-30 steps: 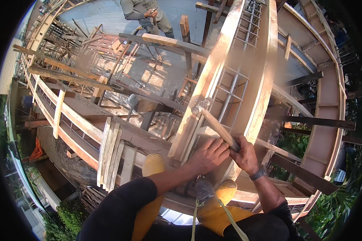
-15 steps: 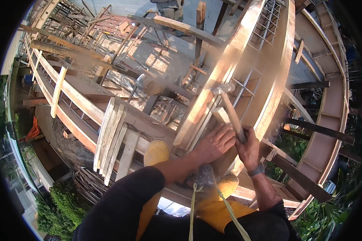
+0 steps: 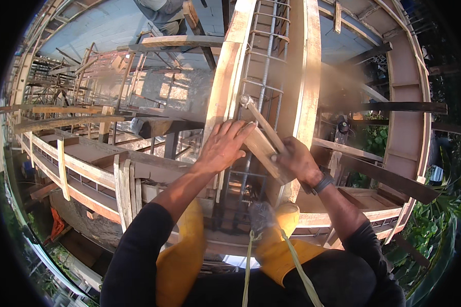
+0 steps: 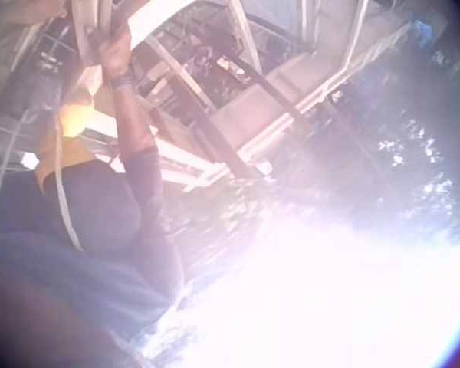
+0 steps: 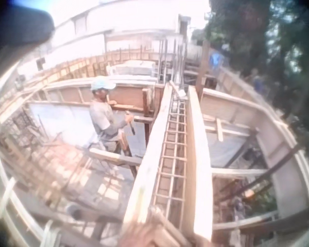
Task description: The person builds a wooden structure by positioning wood pieces and hammering nails into them while standing on the framework.
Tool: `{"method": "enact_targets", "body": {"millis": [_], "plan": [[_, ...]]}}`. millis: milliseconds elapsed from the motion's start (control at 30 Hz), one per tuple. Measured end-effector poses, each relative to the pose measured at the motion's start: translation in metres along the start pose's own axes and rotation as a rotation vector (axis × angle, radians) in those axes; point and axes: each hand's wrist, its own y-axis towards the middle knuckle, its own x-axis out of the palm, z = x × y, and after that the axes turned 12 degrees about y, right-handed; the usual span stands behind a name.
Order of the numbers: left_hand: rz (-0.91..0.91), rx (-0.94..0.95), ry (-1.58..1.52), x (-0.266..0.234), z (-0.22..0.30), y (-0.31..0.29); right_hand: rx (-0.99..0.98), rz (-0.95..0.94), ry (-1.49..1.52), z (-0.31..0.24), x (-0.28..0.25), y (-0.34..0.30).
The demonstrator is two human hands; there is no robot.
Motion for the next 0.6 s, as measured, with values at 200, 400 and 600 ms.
{"method": "enact_targets", "body": {"millis": [200,400,600], "plan": [[0.030,0.171,0.057,-0.004,0.014,0.006,0.156,-0.183,0.166,-0.001,-0.018,0.010],[-0.026,0.265,0.013,-0.012,0.007,0.005,0.181,-0.287,0.215,-0.017,-0.021,0.012],[-0.163,0.137,0.006,-0.014,0.014,-0.002,0.110,-0.182,0.356,-0.015,-0.063,0.017]]}}
